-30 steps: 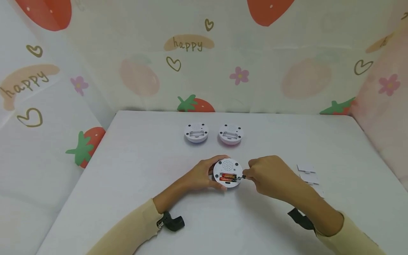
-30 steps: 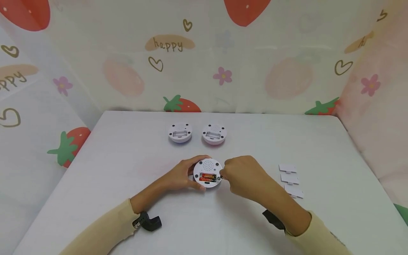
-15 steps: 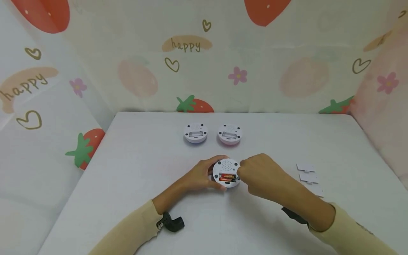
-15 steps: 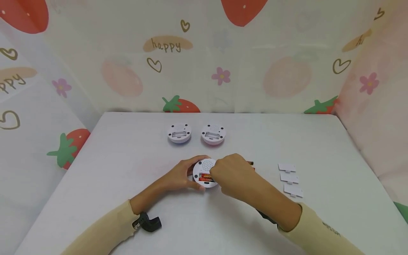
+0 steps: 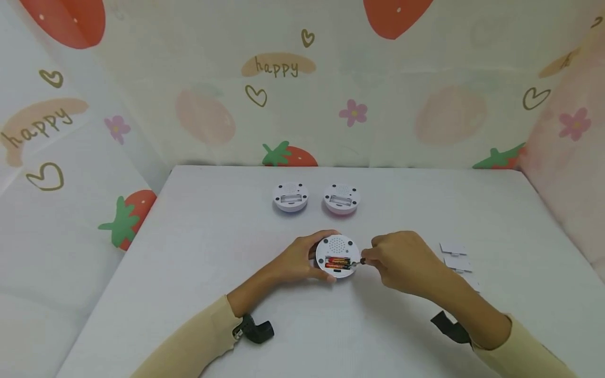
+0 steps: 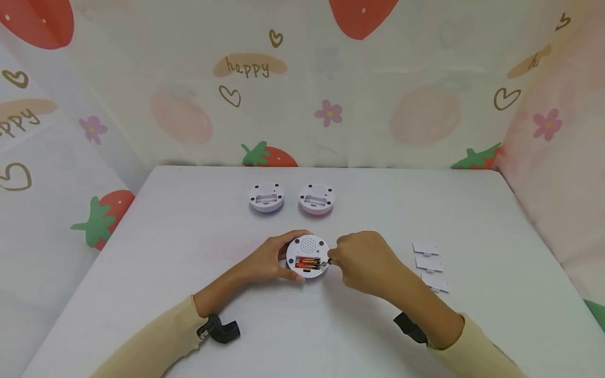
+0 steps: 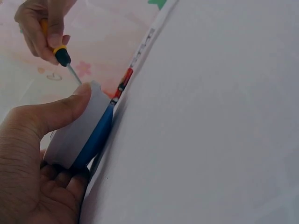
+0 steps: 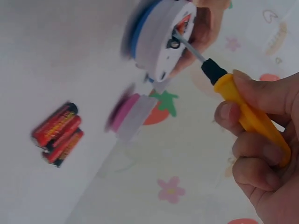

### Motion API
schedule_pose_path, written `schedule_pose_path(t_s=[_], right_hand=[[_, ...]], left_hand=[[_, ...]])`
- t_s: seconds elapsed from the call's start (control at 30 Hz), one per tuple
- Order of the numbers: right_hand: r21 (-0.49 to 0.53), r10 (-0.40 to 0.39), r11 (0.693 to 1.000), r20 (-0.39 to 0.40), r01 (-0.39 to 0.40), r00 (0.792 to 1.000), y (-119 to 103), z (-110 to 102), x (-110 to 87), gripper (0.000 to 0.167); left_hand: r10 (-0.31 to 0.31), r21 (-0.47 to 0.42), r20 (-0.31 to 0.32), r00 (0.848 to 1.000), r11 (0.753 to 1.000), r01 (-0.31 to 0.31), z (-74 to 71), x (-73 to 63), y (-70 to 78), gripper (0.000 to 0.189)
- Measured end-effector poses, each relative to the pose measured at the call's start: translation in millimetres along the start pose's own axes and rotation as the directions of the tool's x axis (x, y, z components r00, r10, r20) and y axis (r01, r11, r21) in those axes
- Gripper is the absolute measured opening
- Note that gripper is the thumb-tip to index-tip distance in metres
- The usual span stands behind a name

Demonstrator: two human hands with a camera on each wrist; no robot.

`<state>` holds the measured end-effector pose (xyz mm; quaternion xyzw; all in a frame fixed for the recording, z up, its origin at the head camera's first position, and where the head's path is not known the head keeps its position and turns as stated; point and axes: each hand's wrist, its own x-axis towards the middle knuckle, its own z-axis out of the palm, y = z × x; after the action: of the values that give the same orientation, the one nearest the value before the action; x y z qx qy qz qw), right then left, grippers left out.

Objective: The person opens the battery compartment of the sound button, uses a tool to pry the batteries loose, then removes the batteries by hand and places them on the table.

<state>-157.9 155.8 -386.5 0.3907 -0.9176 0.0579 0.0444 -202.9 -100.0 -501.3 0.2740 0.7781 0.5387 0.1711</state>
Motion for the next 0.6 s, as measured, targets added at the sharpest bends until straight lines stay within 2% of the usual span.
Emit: schedule_pose_path(t_s=[0.3,0.47,0.6], right_hand=[[0.184,0.087,0.981,-0.102,-0.067,0.991,13,16,-15.3,0.013],[0.259,0.107,0.964,-0.177,-0.059,0.978,18,24,-20.0,0.016],[0.314,0.124,0.947,-0.192,-0.059,0.974,22,30,-23.7,0.016]], left_hand=[[-0.001,-0.005,-0.003,1.000,1.000,0.000,0.7,1.1,-0.6,0.098],[-0.006,0.001,-0.013,1.000,1.000,0.006,0.7,1.1,0.0,0.098],[0.002,-0.014,-0.009,1.000,1.000,-0.002,0.8,0.9,1.8,0.099]])
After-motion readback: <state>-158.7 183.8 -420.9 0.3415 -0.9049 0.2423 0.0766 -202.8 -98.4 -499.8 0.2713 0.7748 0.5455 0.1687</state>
